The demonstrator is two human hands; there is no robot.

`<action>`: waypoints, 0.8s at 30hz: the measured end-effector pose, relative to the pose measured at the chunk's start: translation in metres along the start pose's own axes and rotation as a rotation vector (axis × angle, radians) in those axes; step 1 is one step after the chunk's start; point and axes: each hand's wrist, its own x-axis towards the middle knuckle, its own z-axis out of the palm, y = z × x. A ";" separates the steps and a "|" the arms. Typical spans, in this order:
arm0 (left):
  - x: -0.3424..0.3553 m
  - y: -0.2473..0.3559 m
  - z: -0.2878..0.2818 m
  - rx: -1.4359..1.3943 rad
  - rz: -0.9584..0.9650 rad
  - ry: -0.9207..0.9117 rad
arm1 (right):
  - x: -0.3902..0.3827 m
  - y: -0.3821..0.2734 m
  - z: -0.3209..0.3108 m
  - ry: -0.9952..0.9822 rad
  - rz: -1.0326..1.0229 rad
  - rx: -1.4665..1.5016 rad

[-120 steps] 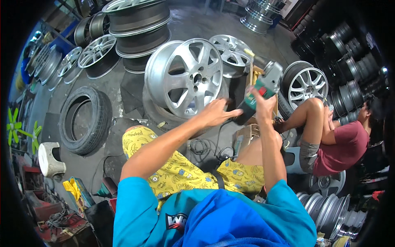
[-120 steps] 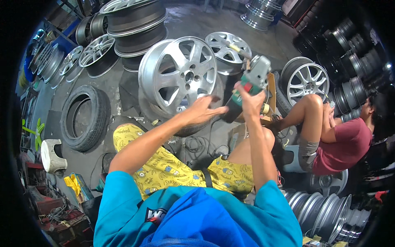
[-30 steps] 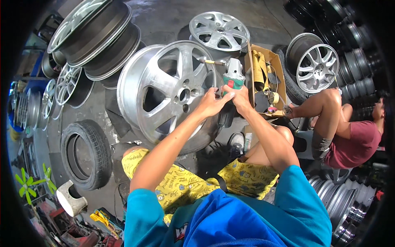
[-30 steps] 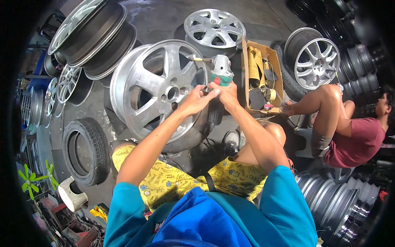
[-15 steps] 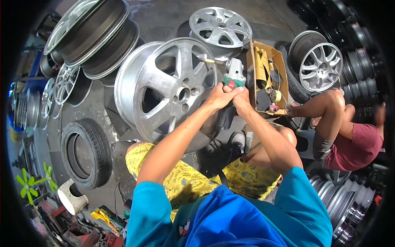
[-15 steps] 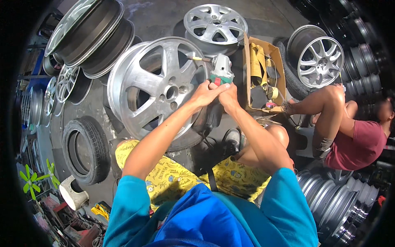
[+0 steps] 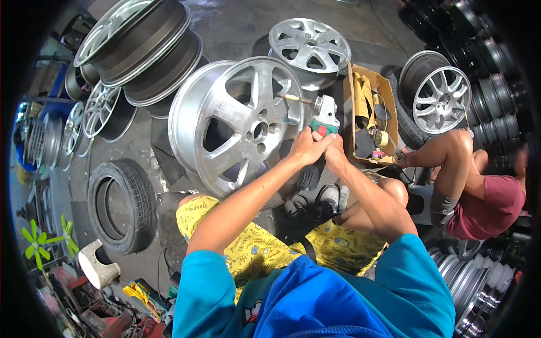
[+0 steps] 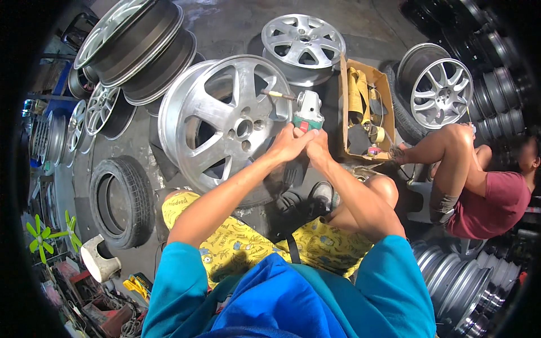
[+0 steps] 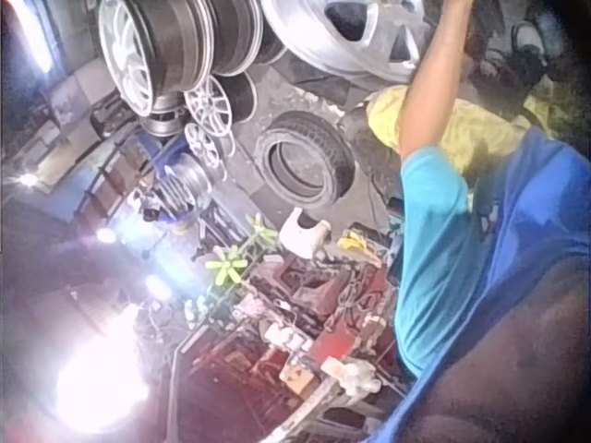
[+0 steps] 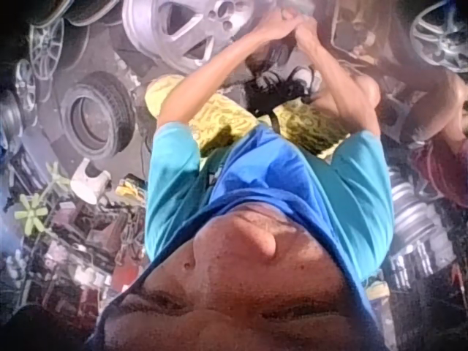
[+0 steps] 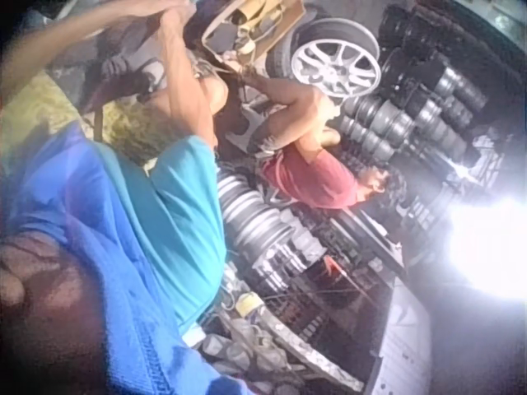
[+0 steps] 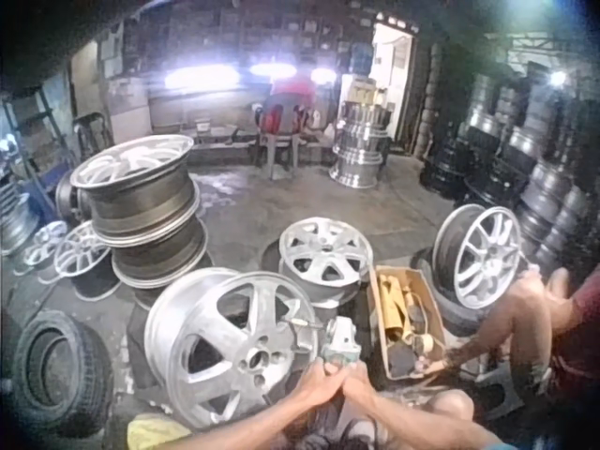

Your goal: The person uses a handheld rotary tool to grind and polish the inner recesses and holes of a car wheel rim, rotating the wheel by hand to grind different areas.

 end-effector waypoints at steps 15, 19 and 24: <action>0.046 0.009 -0.011 -0.108 0.026 -0.029 | 0.043 -0.030 0.005 0.156 -0.076 -0.196; 0.045 0.006 -0.008 -0.036 0.053 0.005 | 0.025 -0.041 0.013 0.167 -0.042 -0.176; 0.046 0.008 -0.001 -0.057 0.038 0.078 | 0.039 -0.033 0.001 0.108 -0.041 -0.117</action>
